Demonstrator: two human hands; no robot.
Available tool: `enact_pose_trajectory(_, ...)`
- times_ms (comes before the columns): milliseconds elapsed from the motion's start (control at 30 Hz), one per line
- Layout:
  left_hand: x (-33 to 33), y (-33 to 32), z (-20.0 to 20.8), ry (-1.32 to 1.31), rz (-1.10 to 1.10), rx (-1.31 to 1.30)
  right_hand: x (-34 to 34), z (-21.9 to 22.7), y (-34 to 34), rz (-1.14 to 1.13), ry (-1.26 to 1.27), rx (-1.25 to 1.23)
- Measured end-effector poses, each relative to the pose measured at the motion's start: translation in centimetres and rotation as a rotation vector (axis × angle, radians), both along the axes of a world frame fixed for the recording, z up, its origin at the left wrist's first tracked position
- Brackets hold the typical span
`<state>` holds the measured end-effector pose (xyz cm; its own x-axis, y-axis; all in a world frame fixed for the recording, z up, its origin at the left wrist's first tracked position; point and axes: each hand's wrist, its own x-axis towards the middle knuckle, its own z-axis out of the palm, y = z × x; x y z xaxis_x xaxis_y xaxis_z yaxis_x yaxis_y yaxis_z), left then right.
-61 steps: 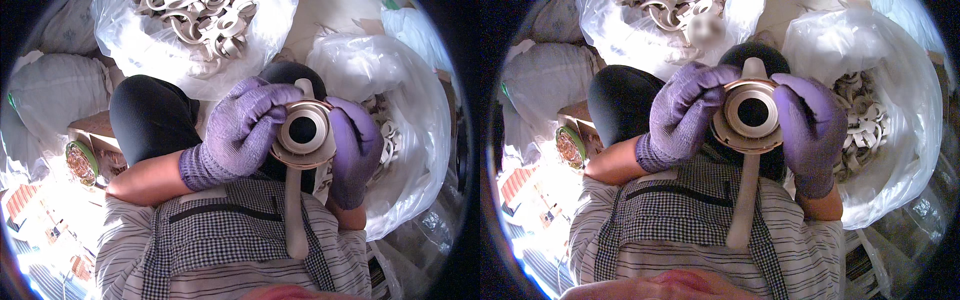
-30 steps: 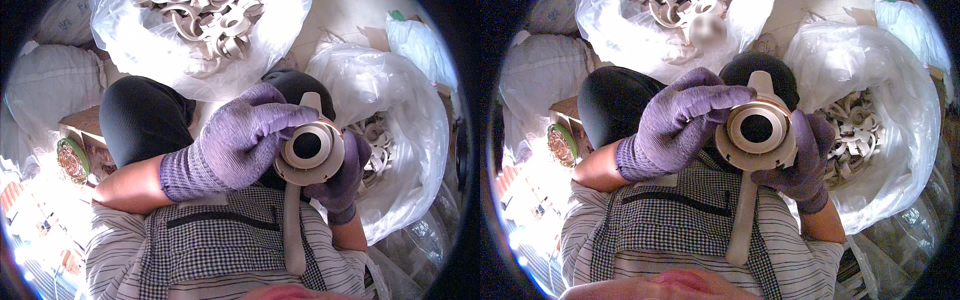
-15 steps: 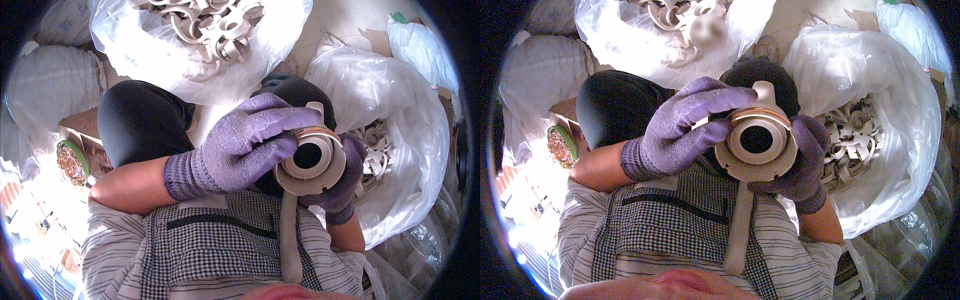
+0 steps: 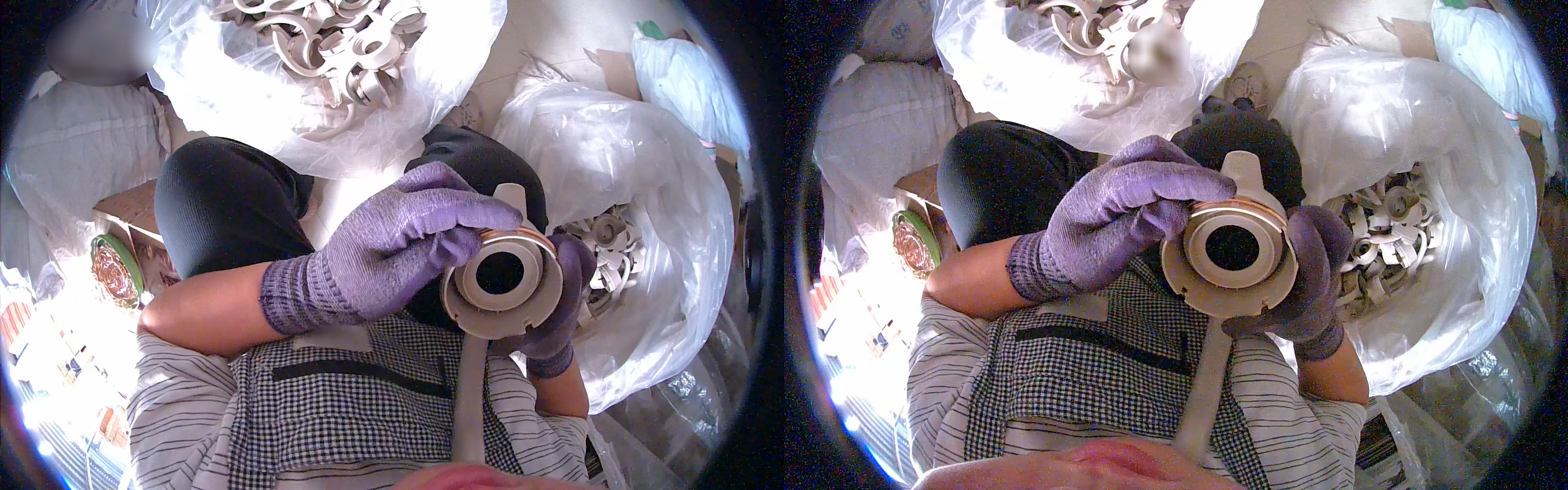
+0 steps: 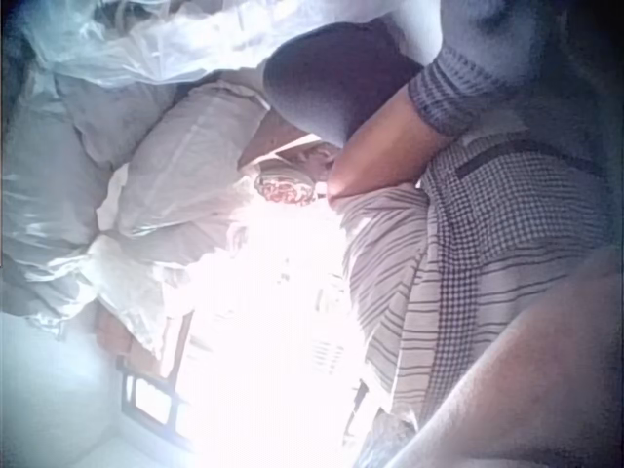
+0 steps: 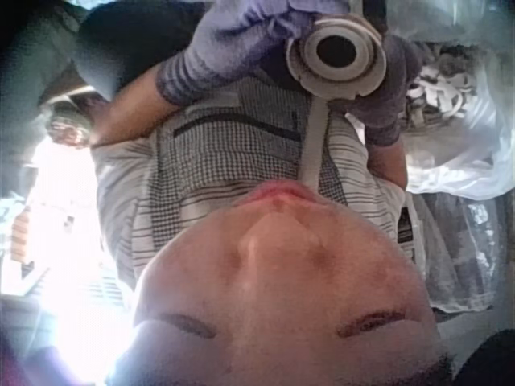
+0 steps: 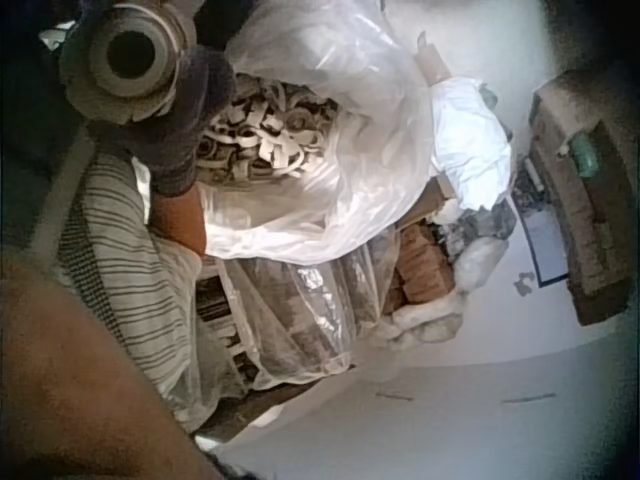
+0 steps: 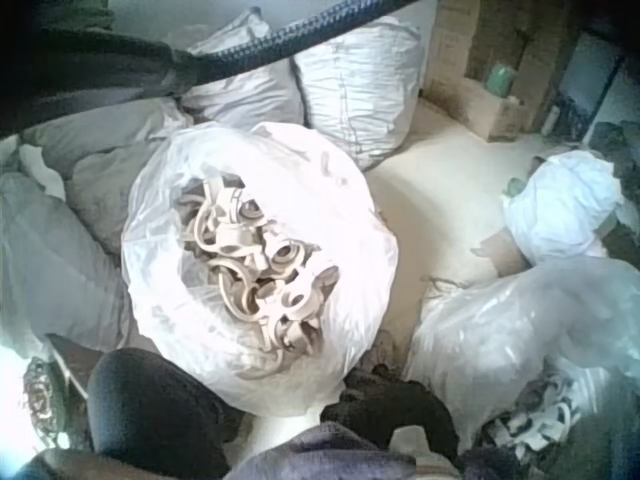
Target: The person sits on the floor and repeatedly picks up white plastic electrical fittings and copper wire coils. They insert the copper wire into the fittings and place the assembled units into a nearby bag.
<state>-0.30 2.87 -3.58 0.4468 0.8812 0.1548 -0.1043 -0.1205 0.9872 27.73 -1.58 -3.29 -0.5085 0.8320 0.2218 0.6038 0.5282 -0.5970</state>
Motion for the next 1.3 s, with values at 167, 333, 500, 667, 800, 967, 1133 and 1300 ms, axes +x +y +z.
enact_pose_trajectory(167, -0.3, -0.2, -0.2, -0.037, -0.032, -0.044, 0.4, -0.3, 0.1, 0.020, -0.031, 0.018)
enact_pose_trajectory(333, -0.9, 0.5, -0.8, 0.037, -0.086, 0.152, 0.7, 0.4, 0.3, 0.031, -0.082, -0.116)
enact_pose_trajectory(500, -1.2, -0.4, 1.7, 0.323, -0.072, 0.343, -0.7, 2.5, 2.2, 0.087, -0.050, -0.136)
enact_pose_trajectory(667, -0.3, -0.9, 0.2, 0.453, 0.056, 0.477, -2.1, 4.1, 3.9, 0.160, -0.200, -0.212)
enact_pose_trajectory(800, -0.1, -1.0, 0.5, 0.445, 0.117, 0.492, -1.8, 1.5, 2.2, 0.048, -0.062, -0.151)
enact_pose_trajectory(967, -0.2, -1.1, -0.2, 0.462, 0.083, 0.517, -2.2, 0.8, 3.4, 0.108, -0.071, -0.090)
enact_pose_trajectory(1133, -0.9, -1.3, -1.3, 0.585, 0.087, 0.596, -3.0, 0.5, 3.6, 0.098, 0.036, 0.052)
enact_pose_trajectory(1300, -0.6, -1.7, -0.8, 0.526, 0.077, 0.565, -4.0, 1.8, 2.8, 0.068, -0.093, 0.087)
